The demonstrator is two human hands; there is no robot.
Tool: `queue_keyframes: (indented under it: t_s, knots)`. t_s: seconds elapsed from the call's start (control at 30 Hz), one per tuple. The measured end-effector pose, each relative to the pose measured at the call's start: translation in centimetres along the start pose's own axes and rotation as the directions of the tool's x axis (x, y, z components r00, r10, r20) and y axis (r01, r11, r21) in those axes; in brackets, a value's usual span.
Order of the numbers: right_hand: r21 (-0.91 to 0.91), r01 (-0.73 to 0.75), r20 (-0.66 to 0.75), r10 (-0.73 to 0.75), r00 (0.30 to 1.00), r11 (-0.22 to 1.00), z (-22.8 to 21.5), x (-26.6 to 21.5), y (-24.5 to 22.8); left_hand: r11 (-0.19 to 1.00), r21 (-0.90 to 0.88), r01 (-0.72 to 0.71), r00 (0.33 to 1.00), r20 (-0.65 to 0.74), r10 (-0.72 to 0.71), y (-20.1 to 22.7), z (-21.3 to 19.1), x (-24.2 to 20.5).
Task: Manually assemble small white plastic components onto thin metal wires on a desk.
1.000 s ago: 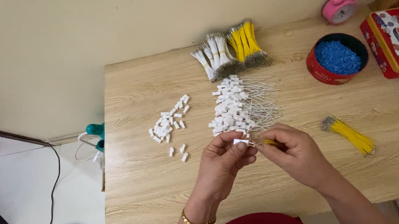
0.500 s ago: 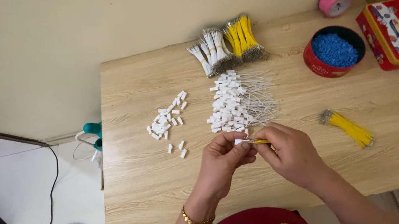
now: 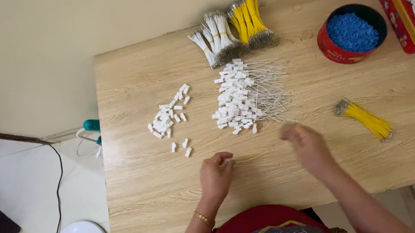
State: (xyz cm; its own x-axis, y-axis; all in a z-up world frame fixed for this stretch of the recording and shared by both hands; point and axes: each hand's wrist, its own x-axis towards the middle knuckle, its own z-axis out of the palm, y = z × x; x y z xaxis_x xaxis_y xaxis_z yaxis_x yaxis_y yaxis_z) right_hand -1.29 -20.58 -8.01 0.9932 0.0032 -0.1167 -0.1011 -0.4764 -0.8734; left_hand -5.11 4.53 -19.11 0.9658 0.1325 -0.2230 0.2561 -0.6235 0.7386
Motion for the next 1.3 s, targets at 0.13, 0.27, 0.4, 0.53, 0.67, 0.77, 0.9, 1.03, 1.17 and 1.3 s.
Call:
queue_keyframes:
  t_s: [0.13,0.27,0.4,0.53,0.67,0.77,0.9,1.03,1.17,1.3]
  knots:
    - [0.01,-0.103,-0.082,0.103,0.991,0.995,-2.3,2.0,4.7,0.952,0.276,-0.136,0.983,-0.083,0.164,-2.1,2.3,1.1]
    - [0.148,-0.158,-0.085,0.172,0.981,0.976,-2.3,1.7,3.6,0.917,0.315,-0.246,0.952,-0.1,0.29,-0.4,5.6,4.0]
    - [0.289,-0.181,-0.025,0.196,0.98,0.94,-1.9,1.5,2.4,0.917,0.301,-0.263,0.939,-0.141,0.315,4.1,6.1,6.9]
    - [0.42,-0.2,-0.039,0.238,0.971,0.885,-1.5,1.3,3.9,0.906,0.365,-0.214,0.957,-0.105,0.269,2.9,8.0,9.6]
    - [0.504,-0.236,-0.022,0.286,0.958,0.831,-1.2,1.0,4.1,0.88,0.42,-0.223,0.955,-0.088,0.284,3.5,8.2,9.8]
    - [0.555,-0.285,0.028,0.325,0.945,0.782,-0.5,1.2,3.8,0.849,0.456,-0.267,0.931,-0.106,0.35,3.3,8.1,9.9]
    - [0.607,-0.307,0.093,0.317,0.944,0.733,0.1,1.4,2.6,0.894,0.334,-0.298,0.933,-0.097,0.348,4.4,6.2,9.2]
    - [0.59,-0.25,0.077,0.254,0.964,0.768,0.4,1.9,1.0,0.992,-0.068,-0.108,0.994,-0.003,0.108,8.4,0.8,6.6]
    - [0.487,-0.122,0.069,0.101,0.992,0.865,-0.1,2.2,-3.2,0.8,-0.6,0.001,0.997,0.057,0.042,11.3,-4.0,3.6]
    - [0.289,0.011,0.061,-0.029,0.998,0.957,0.0,1.6,-6.7,0.563,-0.825,0.038,0.987,0.119,0.108,13.1,-6.8,1.2]
